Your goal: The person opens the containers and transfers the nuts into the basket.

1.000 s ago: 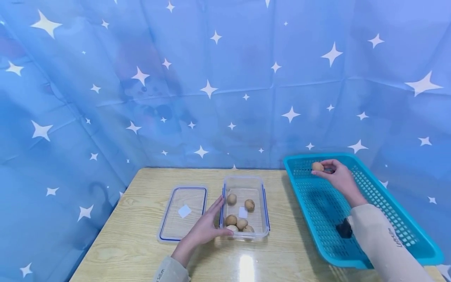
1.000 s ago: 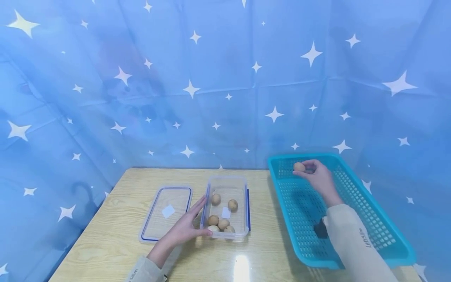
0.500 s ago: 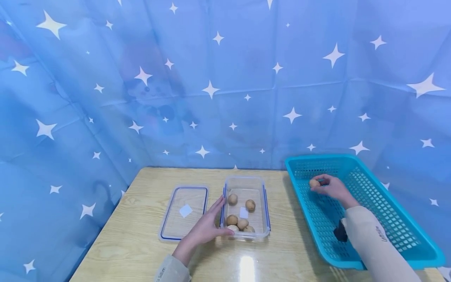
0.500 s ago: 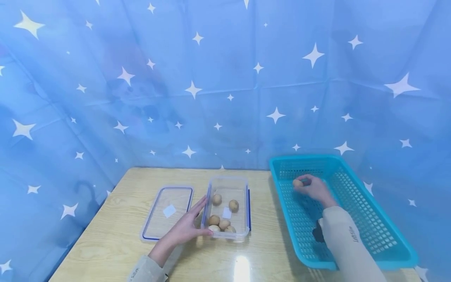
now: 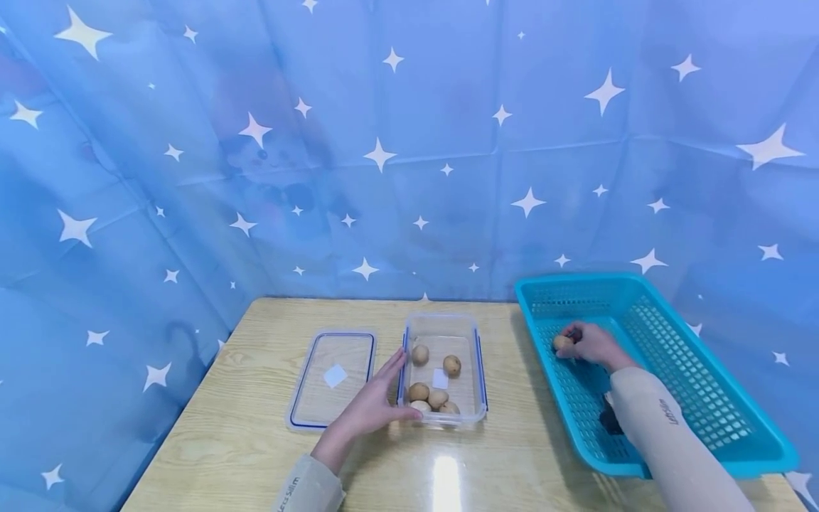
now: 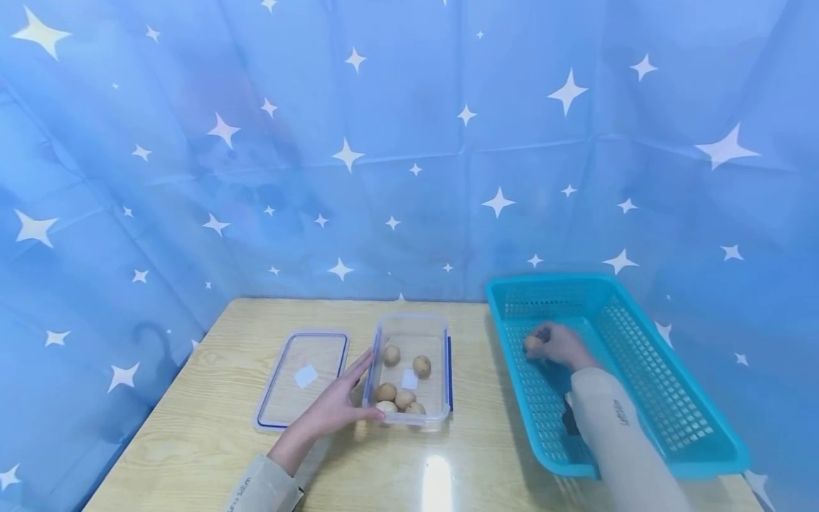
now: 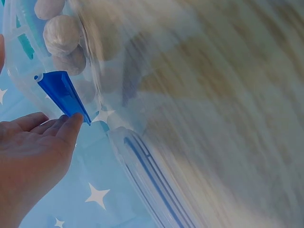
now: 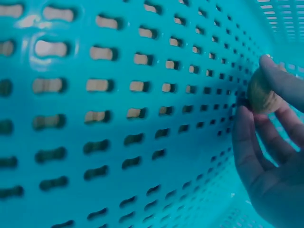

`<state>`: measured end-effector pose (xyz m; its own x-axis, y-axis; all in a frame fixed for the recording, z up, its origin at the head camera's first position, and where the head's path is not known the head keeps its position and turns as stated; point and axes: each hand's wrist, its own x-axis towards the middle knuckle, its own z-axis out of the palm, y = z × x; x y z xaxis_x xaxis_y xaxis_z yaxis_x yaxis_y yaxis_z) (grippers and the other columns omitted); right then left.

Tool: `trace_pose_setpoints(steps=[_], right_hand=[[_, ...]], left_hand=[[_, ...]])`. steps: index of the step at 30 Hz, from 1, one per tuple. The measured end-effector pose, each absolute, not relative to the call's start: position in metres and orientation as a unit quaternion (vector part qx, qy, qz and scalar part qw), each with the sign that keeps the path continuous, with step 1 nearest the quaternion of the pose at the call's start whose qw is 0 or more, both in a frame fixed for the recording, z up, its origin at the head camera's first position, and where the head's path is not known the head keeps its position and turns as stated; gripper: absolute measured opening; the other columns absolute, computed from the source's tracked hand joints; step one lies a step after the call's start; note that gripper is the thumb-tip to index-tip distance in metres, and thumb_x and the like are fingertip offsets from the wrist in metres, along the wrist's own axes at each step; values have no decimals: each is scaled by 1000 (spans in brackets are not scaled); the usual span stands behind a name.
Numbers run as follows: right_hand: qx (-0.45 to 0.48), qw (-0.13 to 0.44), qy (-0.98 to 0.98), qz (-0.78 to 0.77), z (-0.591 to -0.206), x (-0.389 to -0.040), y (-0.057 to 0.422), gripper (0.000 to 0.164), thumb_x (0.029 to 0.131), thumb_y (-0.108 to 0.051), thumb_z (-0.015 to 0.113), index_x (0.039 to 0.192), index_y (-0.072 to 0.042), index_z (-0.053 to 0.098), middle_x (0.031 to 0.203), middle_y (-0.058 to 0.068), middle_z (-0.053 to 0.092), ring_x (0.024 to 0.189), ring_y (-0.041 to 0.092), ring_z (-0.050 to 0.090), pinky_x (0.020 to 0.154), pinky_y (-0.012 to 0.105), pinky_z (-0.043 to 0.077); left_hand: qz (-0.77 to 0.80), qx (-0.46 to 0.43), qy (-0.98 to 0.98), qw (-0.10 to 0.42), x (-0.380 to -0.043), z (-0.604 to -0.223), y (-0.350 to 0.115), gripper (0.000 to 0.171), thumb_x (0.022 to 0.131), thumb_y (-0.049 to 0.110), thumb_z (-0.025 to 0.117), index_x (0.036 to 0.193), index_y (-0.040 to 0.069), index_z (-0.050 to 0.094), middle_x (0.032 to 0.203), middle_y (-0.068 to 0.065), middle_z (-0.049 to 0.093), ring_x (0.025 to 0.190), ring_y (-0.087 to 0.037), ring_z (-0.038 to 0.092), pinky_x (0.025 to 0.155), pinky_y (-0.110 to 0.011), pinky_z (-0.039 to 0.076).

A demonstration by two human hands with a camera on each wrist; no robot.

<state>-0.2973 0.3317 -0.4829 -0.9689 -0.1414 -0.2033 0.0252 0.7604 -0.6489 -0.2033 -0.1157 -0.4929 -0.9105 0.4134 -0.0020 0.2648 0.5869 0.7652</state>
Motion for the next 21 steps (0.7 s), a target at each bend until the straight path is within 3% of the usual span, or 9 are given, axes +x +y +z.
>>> trace_pose_setpoints(steps=[11, 21], right_hand=[[-42, 123, 929, -346, -482, -296, 335, 54, 90, -20, 73, 128, 13, 53, 112, 30, 62, 85, 25, 65, 70, 38, 55], [-38, 123, 906, -404, -469, -294, 341, 60, 97, -23, 66, 136, 16, 44, 125, 38, 54, 105, 42, 63, 86, 47, 60]], left_hand=[[412, 191, 886, 92, -204, -495, -116, 110, 77, 46, 82, 160, 10, 19, 169, -10, 11, 152, -41, 22, 121, -61, 26], [409, 186, 888, 96, -204, -492, -116, 110, 77, 46, 82, 160, 11, 18, 169, -9, 10, 152, -41, 22, 121, -61, 25]])
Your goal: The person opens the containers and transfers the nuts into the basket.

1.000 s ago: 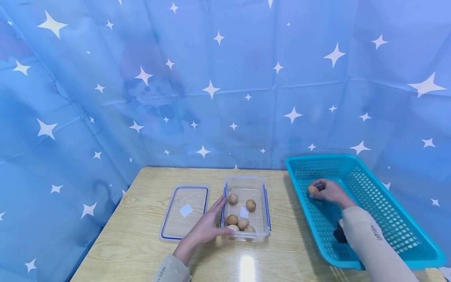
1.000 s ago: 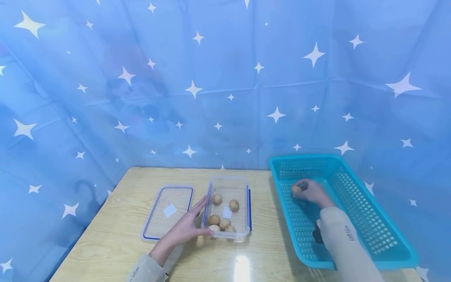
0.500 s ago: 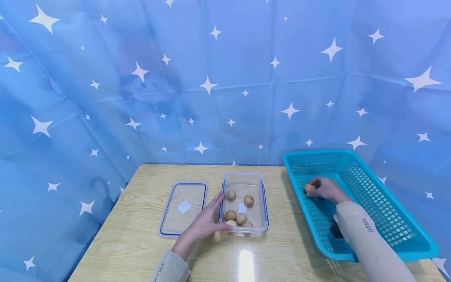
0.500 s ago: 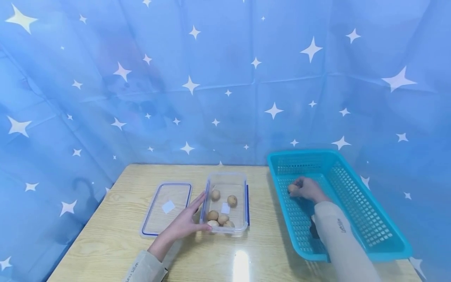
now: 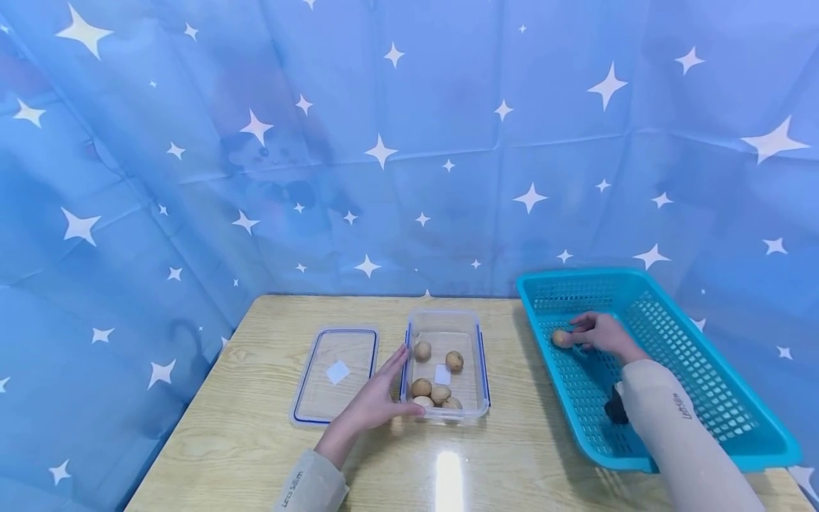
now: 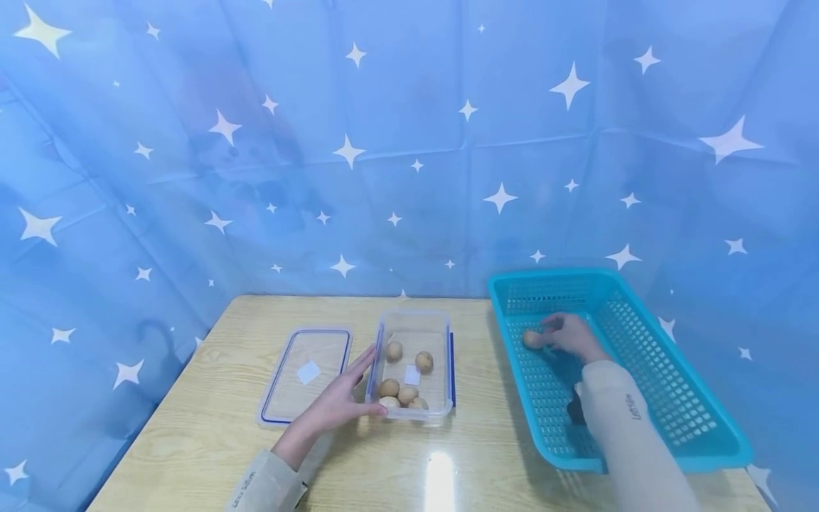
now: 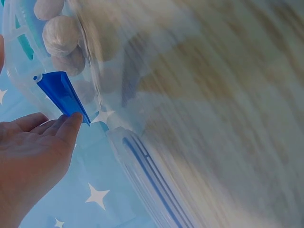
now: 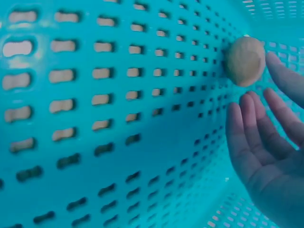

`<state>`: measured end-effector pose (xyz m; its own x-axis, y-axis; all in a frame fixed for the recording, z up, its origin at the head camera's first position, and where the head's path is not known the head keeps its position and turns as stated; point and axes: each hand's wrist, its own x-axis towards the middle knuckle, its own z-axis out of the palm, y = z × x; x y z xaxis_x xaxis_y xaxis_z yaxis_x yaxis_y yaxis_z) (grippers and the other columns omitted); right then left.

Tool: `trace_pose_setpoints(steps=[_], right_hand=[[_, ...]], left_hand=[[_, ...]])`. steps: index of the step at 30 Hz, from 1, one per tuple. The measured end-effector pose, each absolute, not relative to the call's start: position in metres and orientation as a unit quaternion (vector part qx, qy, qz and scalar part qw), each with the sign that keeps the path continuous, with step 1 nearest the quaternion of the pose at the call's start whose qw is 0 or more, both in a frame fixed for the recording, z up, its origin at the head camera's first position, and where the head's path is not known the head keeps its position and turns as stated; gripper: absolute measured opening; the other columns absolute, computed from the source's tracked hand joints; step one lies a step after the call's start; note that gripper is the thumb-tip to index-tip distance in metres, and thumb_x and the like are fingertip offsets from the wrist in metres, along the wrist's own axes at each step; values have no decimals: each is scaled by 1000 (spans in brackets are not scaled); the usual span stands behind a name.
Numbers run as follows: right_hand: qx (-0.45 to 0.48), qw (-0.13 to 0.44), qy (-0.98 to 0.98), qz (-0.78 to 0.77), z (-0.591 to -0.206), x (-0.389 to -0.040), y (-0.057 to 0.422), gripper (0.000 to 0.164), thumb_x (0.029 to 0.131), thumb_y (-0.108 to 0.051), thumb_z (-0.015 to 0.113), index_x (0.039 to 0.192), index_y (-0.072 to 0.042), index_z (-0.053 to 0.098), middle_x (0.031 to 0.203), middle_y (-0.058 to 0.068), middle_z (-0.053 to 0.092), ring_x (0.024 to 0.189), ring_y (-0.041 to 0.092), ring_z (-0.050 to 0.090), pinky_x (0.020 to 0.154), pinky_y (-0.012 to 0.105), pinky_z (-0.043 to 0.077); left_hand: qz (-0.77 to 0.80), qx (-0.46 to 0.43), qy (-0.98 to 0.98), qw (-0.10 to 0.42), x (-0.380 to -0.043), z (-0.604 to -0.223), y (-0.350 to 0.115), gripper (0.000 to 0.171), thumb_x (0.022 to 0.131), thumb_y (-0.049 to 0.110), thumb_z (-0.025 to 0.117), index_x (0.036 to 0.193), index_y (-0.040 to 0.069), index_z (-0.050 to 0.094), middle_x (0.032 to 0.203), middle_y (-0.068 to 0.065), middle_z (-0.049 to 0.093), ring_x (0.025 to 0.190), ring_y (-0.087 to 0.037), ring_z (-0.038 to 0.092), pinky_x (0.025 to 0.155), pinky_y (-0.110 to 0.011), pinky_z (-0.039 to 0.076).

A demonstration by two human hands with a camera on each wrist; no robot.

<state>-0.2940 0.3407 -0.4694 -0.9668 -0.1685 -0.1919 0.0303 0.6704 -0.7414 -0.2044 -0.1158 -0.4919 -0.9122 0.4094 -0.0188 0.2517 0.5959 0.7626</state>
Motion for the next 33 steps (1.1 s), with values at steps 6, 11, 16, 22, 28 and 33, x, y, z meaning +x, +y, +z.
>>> trace_pose_setpoints(steps=[6, 11, 16, 22, 28, 33], right_hand=[[-42, 103, 906, -408, -459, -294, 341, 55, 101, -21, 59, 139, 14, 42, 129, 38, 50, 112, 47, 59, 92, 49, 59], [-34, 82, 902, -422, -446, -295, 337, 57, 102, -28, 58, 142, 11, 43, 133, 34, 50, 113, 42, 60, 95, 49, 58], [-29, 53, 891, -450, -433, -294, 333, 62, 102, -36, 56, 143, 7, 43, 135, 29, 49, 94, 1, 63, 89, 31, 61], [-29, 40, 871, -488, -412, -290, 318, 68, 100, -45, 55, 145, 4, 41, 142, 25, 45, 86, -17, 56, 81, 11, 56], [-38, 31, 858, -511, -391, -288, 295, 67, 100, -44, 57, 146, 2, 41, 144, 21, 46, 89, -17, 57, 83, 10, 55], [-44, 27, 858, -511, -370, -282, 270, 65, 99, -45, 57, 147, -4, 43, 148, 19, 46, 100, -8, 59, 88, 13, 55]], left_hand=[[406, 182, 890, 100, -205, -490, -116, 111, 77, 45, 82, 161, 13, 17, 169, -9, 10, 152, -41, 21, 121, -62, 24], [403, 184, 891, 100, -205, -488, -116, 110, 77, 46, 82, 160, 12, 17, 169, -7, 9, 152, -40, 21, 121, -61, 24], [403, 184, 891, 98, -205, -488, -116, 111, 77, 47, 82, 160, 12, 18, 169, -9, 10, 152, -40, 22, 122, -60, 25], [402, 183, 891, 100, -204, -486, -115, 112, 76, 47, 83, 160, 11, 18, 169, -9, 11, 152, -40, 22, 121, -60, 26], [401, 182, 892, 103, -203, -487, -116, 112, 76, 46, 83, 160, 12, 18, 169, -9, 10, 152, -40, 23, 121, -60, 26], [399, 183, 893, 100, -205, -488, -116, 110, 77, 45, 83, 160, 11, 18, 169, -7, 9, 152, -40, 23, 121, -59, 26]])
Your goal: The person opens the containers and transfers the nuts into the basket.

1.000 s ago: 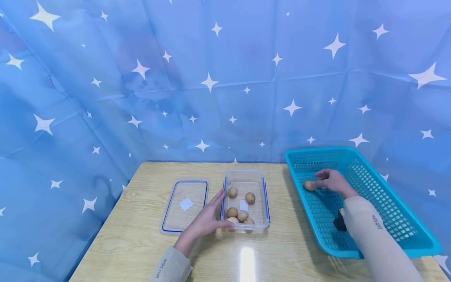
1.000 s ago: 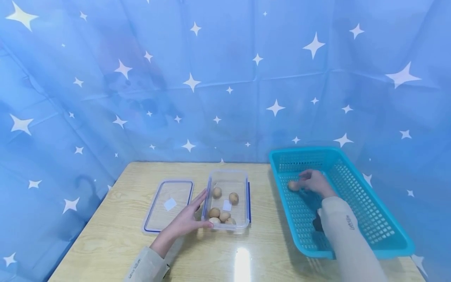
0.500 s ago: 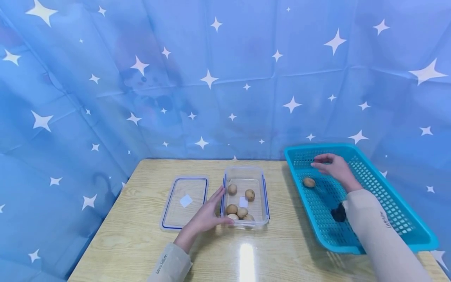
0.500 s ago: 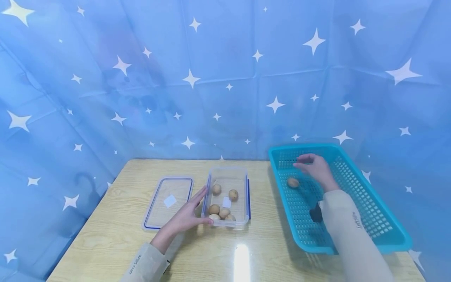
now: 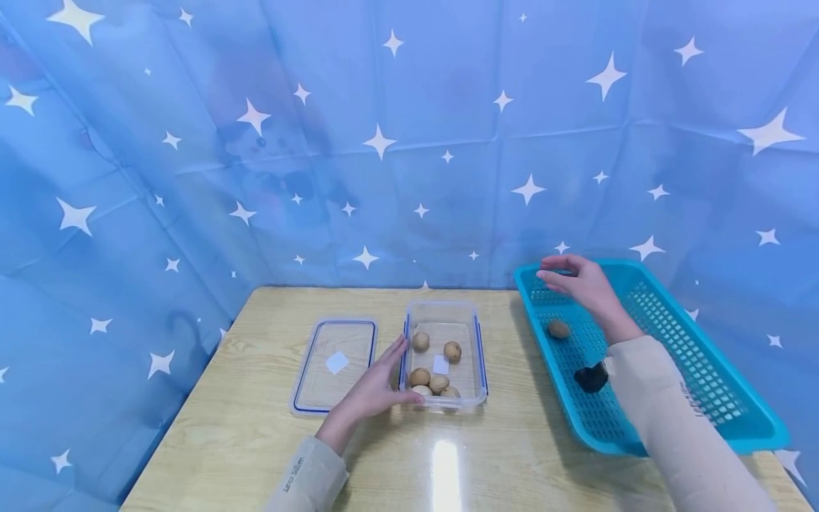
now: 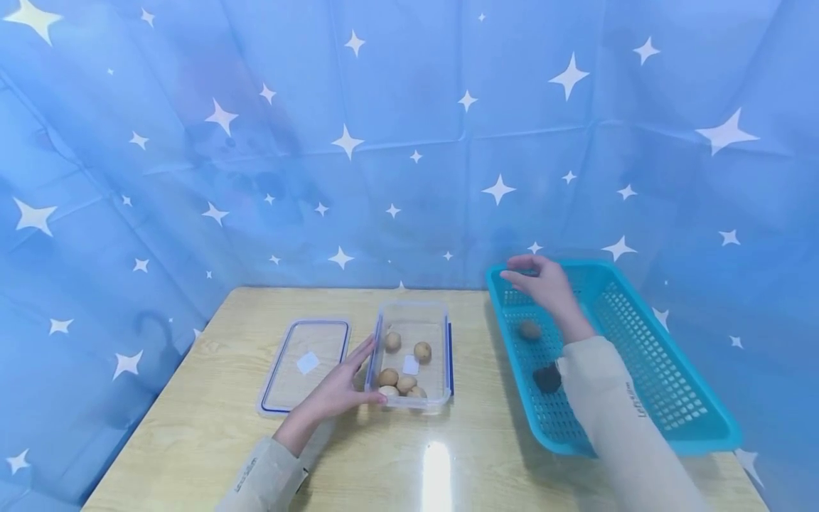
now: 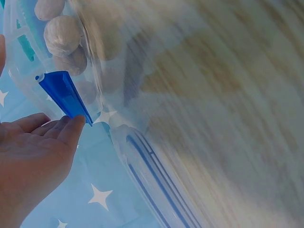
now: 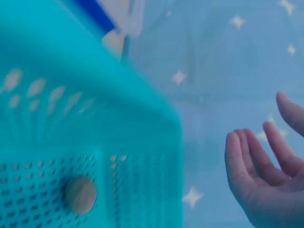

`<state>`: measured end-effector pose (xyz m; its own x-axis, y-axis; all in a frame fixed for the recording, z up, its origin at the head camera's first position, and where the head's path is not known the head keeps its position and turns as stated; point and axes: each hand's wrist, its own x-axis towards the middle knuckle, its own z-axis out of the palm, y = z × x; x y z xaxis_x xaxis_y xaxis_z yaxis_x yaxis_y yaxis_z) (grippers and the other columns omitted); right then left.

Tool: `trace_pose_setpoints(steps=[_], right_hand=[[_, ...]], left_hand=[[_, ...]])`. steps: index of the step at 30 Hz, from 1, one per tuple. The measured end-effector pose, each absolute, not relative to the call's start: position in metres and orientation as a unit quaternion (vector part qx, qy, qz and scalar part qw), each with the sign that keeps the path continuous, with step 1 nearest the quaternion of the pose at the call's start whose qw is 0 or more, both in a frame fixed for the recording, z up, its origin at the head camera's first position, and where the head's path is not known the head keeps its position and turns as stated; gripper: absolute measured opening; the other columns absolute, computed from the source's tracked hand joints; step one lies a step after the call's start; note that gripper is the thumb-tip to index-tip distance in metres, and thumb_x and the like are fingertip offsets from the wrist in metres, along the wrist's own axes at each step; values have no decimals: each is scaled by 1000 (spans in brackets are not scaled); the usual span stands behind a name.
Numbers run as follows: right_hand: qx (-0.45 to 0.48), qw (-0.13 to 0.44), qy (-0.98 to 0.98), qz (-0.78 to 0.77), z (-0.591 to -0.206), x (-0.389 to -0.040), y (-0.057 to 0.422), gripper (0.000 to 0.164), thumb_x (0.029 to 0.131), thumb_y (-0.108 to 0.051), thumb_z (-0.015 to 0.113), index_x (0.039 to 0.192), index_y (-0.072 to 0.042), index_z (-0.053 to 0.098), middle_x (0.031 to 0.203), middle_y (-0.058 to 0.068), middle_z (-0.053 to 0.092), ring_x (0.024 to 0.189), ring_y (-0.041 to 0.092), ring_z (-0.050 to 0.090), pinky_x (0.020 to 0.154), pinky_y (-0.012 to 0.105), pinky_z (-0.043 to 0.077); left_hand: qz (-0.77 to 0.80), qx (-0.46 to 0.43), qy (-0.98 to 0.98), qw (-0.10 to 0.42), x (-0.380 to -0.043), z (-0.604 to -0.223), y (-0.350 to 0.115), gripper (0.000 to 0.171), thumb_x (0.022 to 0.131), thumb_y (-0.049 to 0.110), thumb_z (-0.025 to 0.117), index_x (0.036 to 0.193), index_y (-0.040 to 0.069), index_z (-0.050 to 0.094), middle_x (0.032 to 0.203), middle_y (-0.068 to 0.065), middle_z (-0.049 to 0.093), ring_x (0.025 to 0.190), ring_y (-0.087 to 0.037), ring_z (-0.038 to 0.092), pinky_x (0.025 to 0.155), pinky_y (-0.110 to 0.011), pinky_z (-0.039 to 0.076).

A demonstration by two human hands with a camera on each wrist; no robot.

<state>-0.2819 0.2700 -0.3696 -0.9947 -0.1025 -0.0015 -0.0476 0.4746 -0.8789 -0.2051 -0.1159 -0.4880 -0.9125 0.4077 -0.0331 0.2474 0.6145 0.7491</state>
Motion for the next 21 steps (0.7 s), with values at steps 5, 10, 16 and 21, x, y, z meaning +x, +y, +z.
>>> trace_pose_setpoints(steps=[5, 10, 16, 21], right_hand=[[-52, 16, 861, -505, -355, -272, 241, 65, 99, -46, 57, 148, -7, 43, 153, 19, 43, 134, 33, 50, 109, 49, 47], [-56, 13, 850, -523, -356, -265, 216, 62, 99, -41, 59, 148, -8, 43, 154, 19, 43, 142, 41, 40, 114, 61, 38], [-62, 26, 831, -551, -370, -264, 189, 58, 99, -33, 63, 147, -6, 45, 152, 18, 46, 141, 39, 43, 115, 56, 40], [-64, 41, 821, -566, -390, -263, 169, 50, 99, -24, 63, 142, -3, 49, 147, 20, 51, 136, 39, 48, 113, 54, 44]], left_hand=[[399, 182, 893, 104, -205, -486, -116, 111, 77, 47, 82, 160, 11, 18, 169, -7, 9, 152, -40, 23, 121, -60, 26], [398, 181, 893, 105, -205, -484, -116, 111, 77, 47, 83, 160, 12, 18, 169, -8, 10, 152, -39, 23, 122, -59, 26], [398, 184, 893, 104, -206, -485, -116, 111, 77, 46, 83, 160, 10, 19, 169, -8, 10, 152, -38, 23, 122, -58, 26], [396, 184, 893, 104, -205, -485, -115, 110, 77, 44, 83, 160, 10, 19, 169, -8, 10, 152, -38, 22, 122, -57, 26]])
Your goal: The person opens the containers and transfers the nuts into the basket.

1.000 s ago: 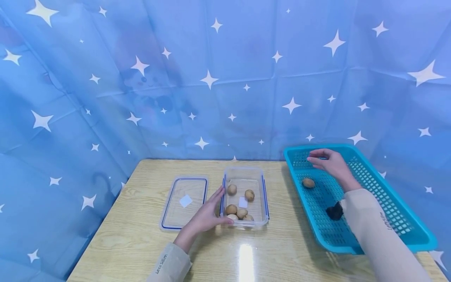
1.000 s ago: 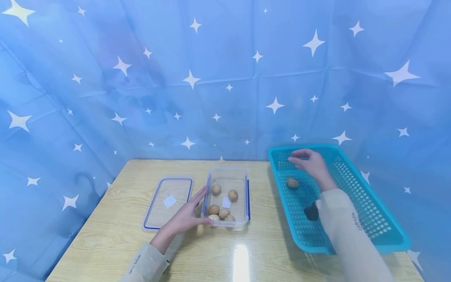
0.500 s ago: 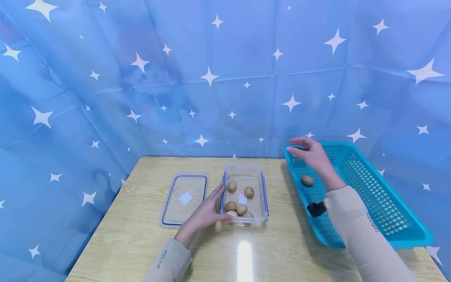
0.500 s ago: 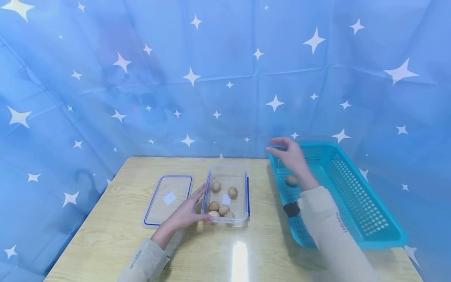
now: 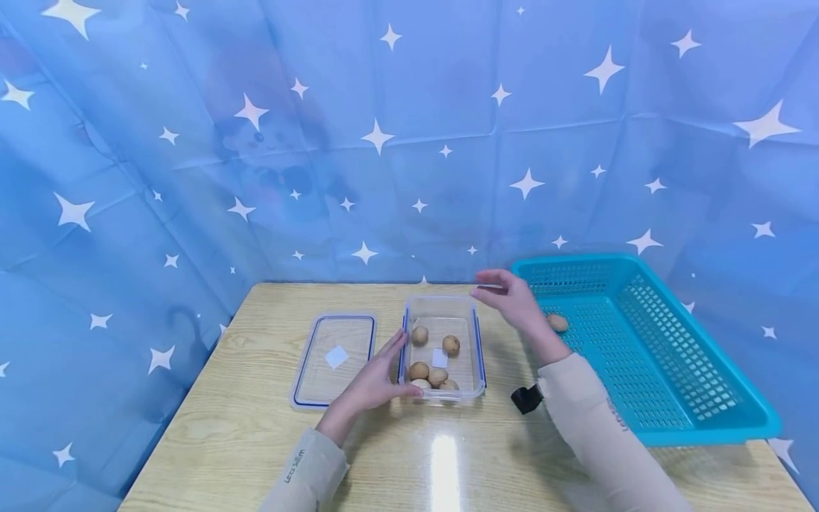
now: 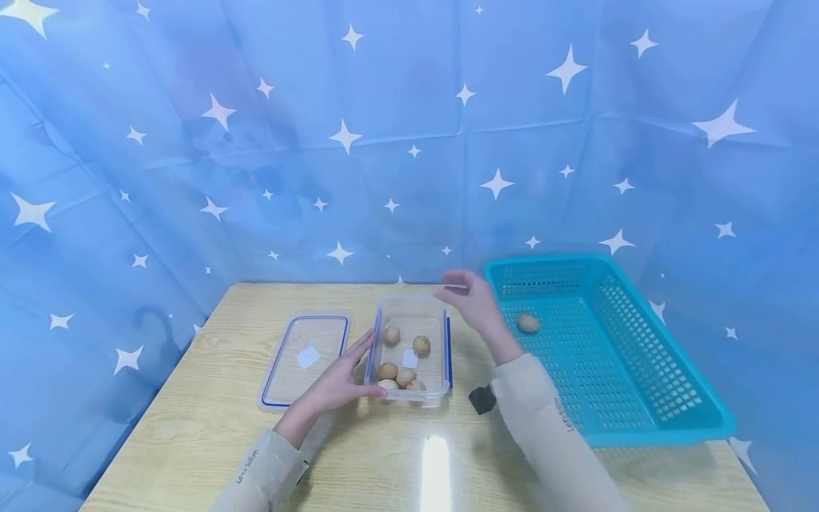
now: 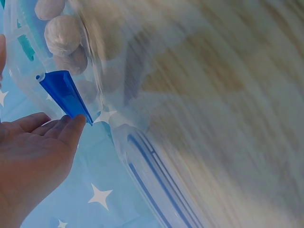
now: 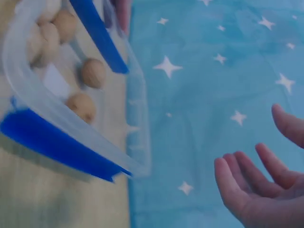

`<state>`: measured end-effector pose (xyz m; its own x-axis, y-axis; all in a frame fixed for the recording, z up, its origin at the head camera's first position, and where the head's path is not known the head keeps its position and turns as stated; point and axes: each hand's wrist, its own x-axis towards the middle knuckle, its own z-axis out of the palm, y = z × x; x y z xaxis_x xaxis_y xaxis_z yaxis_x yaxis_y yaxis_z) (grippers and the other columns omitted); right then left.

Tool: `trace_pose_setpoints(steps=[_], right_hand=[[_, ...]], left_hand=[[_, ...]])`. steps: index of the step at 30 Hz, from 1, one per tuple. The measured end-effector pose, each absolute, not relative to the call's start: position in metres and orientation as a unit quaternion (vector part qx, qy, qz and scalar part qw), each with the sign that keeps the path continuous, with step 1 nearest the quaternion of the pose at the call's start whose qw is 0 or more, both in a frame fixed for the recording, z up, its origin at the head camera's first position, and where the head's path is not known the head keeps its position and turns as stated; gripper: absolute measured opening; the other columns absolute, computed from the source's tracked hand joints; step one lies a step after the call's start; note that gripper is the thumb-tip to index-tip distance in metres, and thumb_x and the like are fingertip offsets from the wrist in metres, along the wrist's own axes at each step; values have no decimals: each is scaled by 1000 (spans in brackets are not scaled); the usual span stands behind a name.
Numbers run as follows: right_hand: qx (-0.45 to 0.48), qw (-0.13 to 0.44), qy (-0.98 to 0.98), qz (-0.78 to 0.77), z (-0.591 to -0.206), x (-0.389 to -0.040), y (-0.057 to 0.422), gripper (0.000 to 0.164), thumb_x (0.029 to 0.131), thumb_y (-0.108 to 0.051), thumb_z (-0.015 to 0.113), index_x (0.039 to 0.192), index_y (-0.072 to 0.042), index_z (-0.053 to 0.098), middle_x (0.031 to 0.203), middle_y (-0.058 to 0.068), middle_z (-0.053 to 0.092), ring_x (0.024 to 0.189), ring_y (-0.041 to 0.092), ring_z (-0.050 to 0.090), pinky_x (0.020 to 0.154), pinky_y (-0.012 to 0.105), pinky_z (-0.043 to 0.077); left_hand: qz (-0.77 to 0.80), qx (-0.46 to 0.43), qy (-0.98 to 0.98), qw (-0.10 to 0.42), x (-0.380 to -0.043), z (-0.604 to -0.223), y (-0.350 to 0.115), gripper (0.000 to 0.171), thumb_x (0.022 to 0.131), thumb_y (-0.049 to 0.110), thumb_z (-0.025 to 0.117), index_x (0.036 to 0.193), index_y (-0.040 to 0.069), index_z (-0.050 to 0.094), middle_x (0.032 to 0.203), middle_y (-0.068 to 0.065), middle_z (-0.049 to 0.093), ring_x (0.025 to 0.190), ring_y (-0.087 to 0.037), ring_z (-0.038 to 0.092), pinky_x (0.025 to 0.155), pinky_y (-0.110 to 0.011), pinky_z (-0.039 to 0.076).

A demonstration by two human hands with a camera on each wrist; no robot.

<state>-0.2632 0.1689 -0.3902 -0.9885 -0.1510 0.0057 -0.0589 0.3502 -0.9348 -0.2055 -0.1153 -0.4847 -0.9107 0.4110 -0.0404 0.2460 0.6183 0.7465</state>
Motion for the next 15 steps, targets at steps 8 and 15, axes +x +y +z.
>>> trace_pose_setpoints(steps=[8, 15], right_hand=[[-69, 59, 810, -579, -418, -258, 142, 49, 100, -24, 61, 141, 0, 49, 146, 24, 51, 135, 41, 49, 113, 53, 44], [-77, 80, 799, -592, -441, -255, 120, 49, 100, -20, 60, 142, 1, 48, 147, 24, 49, 133, 41, 51, 111, 52, 45]], left_hand=[[403, 179, 891, 106, -206, -486, -115, 110, 77, 45, 83, 159, 9, 20, 169, -7, 10, 152, -39, 22, 122, -59, 25], [398, 185, 893, 101, -207, -488, -117, 111, 76, 48, 83, 159, 9, 21, 169, -8, 11, 153, -37, 21, 123, -56, 25]])
